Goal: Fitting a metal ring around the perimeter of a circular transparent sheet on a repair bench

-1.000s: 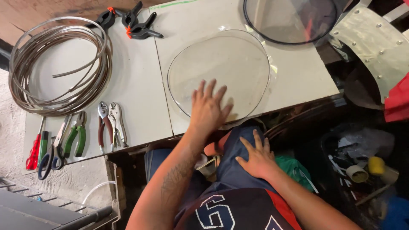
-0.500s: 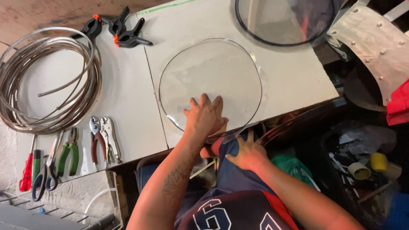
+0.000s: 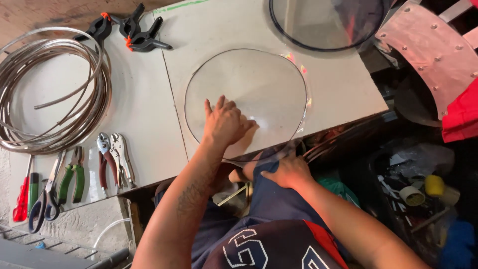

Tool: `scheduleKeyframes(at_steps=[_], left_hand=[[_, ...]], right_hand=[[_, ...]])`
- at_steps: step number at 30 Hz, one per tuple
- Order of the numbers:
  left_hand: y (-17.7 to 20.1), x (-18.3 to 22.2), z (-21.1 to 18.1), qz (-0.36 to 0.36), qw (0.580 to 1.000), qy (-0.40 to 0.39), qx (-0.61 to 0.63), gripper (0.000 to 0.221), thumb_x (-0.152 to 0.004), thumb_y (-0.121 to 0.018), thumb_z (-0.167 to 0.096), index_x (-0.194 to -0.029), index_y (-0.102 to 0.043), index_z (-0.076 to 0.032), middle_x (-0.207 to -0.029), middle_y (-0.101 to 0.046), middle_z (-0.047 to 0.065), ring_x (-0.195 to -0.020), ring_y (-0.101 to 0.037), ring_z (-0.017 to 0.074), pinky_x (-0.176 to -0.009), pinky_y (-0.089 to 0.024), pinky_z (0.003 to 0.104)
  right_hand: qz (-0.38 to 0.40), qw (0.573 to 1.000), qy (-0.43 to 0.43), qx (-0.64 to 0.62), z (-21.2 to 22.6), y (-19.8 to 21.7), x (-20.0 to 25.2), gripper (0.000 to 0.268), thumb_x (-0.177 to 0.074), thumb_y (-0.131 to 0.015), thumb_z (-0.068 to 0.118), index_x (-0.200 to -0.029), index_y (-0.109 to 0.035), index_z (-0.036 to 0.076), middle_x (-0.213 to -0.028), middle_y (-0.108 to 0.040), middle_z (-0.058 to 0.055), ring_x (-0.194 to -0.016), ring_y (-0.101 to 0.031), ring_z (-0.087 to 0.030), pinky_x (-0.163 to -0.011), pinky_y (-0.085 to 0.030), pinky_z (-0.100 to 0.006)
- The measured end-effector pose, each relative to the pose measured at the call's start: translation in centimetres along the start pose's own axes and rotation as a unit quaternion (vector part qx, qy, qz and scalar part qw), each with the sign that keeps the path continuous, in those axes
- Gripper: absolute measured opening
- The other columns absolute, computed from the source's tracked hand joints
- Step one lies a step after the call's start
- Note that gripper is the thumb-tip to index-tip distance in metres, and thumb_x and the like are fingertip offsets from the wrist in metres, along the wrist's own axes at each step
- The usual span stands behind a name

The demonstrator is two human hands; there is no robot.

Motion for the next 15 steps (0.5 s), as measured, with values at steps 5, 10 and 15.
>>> scheduleKeyframes(at_steps=[5,10,15], left_hand=[[1.9,1.3,-0.8,0.033,0.998,0.044,-0.026,0.074,-0.084,-0.077,-0.058,-0.139,-0.059,-0.011,-0.148,-0.055,0.015,-0.147,-0.039,0.0434,-0.116,-0.022,0.077],[-4.0,-4.3,4.6,0.029,0.994,0.074,-0.072,0.052,-0.087,-0.072,-0.045,-0.136,-0.063,-0.031,-0.153,-0.048,0.006,-0.147,-0.036,0.0425,-0.113,-0.026,0.078],[-0.7,-4.3,4.9,0.038,0.991,0.126,0.003,0.056,-0.084,-0.078,-0.045,-0.135,-0.063,-0.025,-0.138,-0.056,0.011,-0.126,-0.056,0.0444,-0.094,-0.055,0.065]], right_hand=[[-0.011,1.0,0.009,-0.014,2.8,5.5,5.8,0.096,-0.084,-0.058,0.073,-0.158,-0.036,0.016,-0.152,-0.039,-0.026,-0.132,-0.052,-0.052,-0.106,-0.051,-0.056],[0.009,1.0,0.008,-0.026,2.5,5.2,5.2,0.097,-0.084,-0.059,0.075,-0.158,-0.035,0.018,-0.152,-0.039,-0.025,-0.134,-0.05,-0.051,-0.107,-0.051,-0.056],[0.02,1.0,0.009,-0.022,2.5,5.5,4.3,0.098,-0.085,-0.059,0.075,-0.16,-0.033,0.017,-0.15,-0.04,-0.026,-0.135,-0.05,-0.05,-0.107,-0.051,-0.055]])
Point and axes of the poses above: each hand's wrist, its own x-axis away from the middle knuckle, its own y-axis out of the back of the hand, z = x × y, the point moved 7 cm from there along -x, towards the middle knuckle
